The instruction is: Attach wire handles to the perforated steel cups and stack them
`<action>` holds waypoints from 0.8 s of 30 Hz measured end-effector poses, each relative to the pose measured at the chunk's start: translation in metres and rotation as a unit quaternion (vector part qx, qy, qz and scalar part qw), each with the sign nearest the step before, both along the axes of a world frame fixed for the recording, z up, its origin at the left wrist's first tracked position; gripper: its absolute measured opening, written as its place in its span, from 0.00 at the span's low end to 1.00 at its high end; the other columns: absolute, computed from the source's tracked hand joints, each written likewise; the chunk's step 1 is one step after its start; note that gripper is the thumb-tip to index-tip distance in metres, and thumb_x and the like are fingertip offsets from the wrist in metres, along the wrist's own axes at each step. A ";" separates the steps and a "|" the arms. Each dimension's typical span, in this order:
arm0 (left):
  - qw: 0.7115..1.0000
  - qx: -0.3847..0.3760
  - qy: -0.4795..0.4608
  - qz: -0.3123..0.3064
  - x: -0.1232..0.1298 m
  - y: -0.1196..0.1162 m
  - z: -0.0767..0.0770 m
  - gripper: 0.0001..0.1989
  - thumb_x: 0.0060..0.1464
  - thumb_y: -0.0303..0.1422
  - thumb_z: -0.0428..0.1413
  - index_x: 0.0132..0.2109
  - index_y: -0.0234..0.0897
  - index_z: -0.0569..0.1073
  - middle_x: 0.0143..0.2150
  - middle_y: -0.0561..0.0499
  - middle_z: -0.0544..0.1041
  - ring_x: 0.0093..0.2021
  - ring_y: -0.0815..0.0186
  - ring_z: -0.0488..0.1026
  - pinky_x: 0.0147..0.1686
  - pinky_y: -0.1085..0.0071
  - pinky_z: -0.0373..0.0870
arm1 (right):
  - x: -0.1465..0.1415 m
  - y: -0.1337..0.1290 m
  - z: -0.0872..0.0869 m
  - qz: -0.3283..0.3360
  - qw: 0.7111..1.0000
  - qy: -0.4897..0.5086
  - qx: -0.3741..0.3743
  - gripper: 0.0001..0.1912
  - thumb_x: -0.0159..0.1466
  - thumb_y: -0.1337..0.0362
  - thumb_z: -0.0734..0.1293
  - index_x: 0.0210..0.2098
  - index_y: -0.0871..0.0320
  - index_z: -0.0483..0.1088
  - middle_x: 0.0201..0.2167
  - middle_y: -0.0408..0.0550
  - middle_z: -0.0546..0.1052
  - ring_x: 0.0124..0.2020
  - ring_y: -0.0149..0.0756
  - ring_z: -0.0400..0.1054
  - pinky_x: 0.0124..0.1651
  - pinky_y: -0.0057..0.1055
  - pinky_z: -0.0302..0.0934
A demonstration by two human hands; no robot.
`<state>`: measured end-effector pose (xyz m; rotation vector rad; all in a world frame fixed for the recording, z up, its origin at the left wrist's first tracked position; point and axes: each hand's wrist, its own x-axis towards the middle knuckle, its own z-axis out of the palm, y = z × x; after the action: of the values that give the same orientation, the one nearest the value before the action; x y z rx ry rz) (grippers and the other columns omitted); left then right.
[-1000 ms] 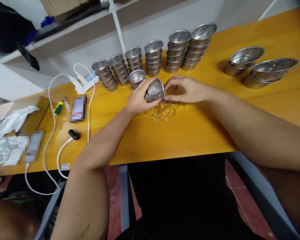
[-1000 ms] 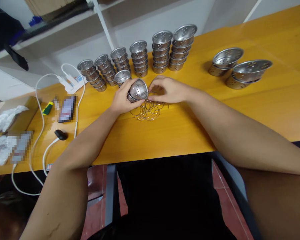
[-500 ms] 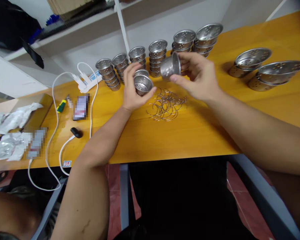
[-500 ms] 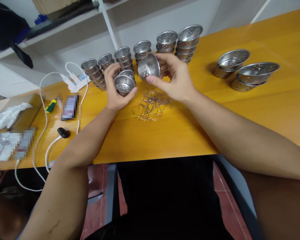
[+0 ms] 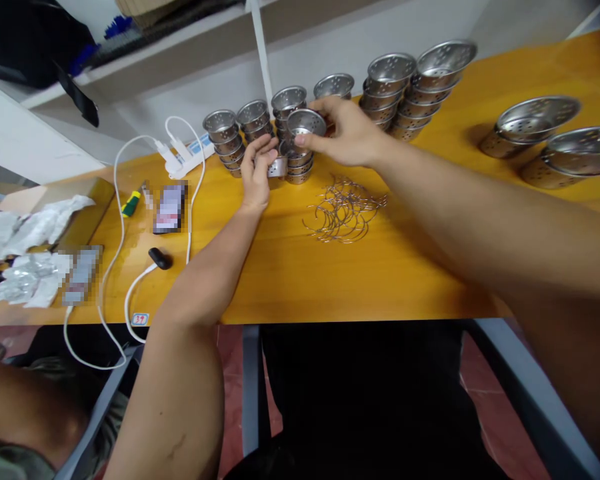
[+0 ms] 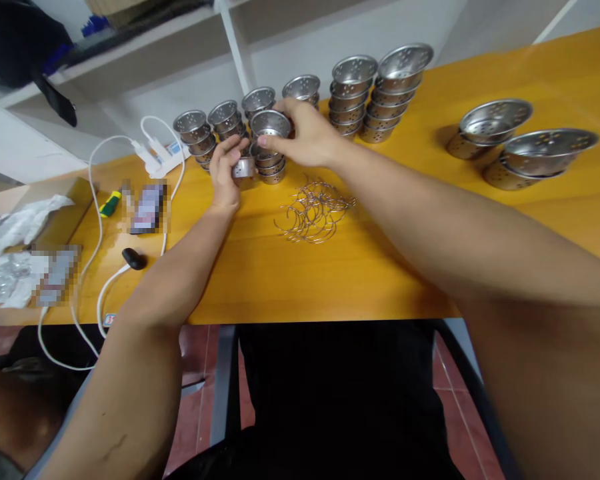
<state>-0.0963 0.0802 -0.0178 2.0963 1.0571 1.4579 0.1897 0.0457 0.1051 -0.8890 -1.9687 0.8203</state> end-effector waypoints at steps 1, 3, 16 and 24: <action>0.999 -0.019 -0.032 0.004 0.003 -0.003 0.003 0.52 0.69 0.81 0.42 0.78 0.50 0.70 0.77 0.38 0.82 0.81 0.43 0.80 0.78 0.38 0.81 | -0.005 0.003 -0.001 -0.006 1.000 -0.023 0.009 0.47 0.62 0.24 0.86 0.64 0.50 0.77 0.64 0.48 0.86 0.58 0.47 0.75 0.73 0.56 0.73; 0.996 -0.050 -0.080 0.009 0.008 -0.008 0.007 0.53 0.63 0.84 0.48 0.74 0.49 0.74 0.74 0.39 0.84 0.81 0.42 0.79 0.79 0.39 0.79 | -0.010 0.006 -0.002 -0.028 0.997 -0.064 0.027 0.40 0.65 0.35 0.89 0.64 0.50 0.78 0.67 0.49 0.84 0.60 0.49 0.75 0.75 0.58 0.71; 0.999 0.001 -0.022 0.043 0.016 -0.019 0.012 0.52 0.63 0.83 0.49 0.74 0.50 0.73 0.73 0.38 0.81 0.79 0.42 0.78 0.83 0.37 0.71 | -0.014 0.005 0.008 -0.013 0.994 -0.102 -0.045 0.36 0.64 0.51 0.92 0.63 0.56 0.80 0.58 0.48 0.89 0.52 0.45 0.79 0.66 0.51 0.75; 0.977 0.202 0.013 0.067 0.059 -0.069 0.058 0.50 0.61 0.79 0.62 0.75 0.53 0.66 0.67 0.43 0.79 0.69 0.51 0.80 0.73 0.44 0.82 | 0.021 -0.030 -0.011 -0.104 0.987 0.091 0.078 0.55 0.65 0.12 0.72 0.66 0.53 0.78 0.64 0.58 0.82 0.55 0.46 0.77 0.64 0.52 0.75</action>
<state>-0.0378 0.0109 0.0402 2.3573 0.9940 1.8452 0.2103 0.0152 0.0937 -0.8767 -1.7226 0.5960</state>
